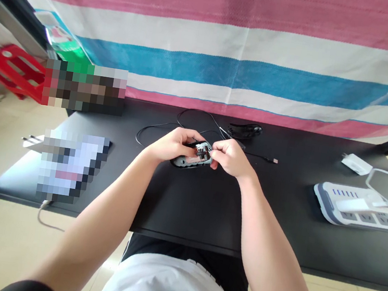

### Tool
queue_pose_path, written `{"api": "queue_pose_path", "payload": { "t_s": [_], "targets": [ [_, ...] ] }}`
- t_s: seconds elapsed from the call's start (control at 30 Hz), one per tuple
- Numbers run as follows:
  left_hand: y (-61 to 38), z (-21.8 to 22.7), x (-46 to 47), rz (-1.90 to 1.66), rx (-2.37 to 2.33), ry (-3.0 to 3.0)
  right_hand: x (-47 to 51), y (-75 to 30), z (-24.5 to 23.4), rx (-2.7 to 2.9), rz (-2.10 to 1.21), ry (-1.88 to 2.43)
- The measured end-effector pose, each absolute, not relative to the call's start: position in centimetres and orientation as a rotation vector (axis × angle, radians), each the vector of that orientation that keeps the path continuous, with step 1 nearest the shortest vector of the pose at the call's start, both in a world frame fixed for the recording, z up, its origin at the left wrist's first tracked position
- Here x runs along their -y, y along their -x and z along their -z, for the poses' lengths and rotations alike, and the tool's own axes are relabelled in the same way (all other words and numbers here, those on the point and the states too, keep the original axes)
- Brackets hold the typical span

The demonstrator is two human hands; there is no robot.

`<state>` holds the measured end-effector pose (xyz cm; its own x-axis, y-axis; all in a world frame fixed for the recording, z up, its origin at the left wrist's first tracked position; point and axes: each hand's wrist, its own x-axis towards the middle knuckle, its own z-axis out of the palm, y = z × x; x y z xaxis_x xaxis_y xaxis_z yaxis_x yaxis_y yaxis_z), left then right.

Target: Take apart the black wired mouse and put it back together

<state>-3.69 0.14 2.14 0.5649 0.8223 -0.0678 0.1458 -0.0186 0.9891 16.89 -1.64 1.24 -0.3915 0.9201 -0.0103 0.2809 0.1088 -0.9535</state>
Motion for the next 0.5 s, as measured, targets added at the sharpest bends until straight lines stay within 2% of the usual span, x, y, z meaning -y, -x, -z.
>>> {"api": "queue_pose_path", "payload": {
  "t_s": [0.33,0.5],
  "targets": [
    [3.74,-1.53,-0.28,-0.575,-0.875,-1.618,1.68,-16.95,-1.11,1.856,-1.305,1.257],
    [3.7,-1.6,-0.27,-0.584,-0.921,-1.663,1.77,-16.8,-1.49,1.927,-1.173,1.304]
  ]
}}
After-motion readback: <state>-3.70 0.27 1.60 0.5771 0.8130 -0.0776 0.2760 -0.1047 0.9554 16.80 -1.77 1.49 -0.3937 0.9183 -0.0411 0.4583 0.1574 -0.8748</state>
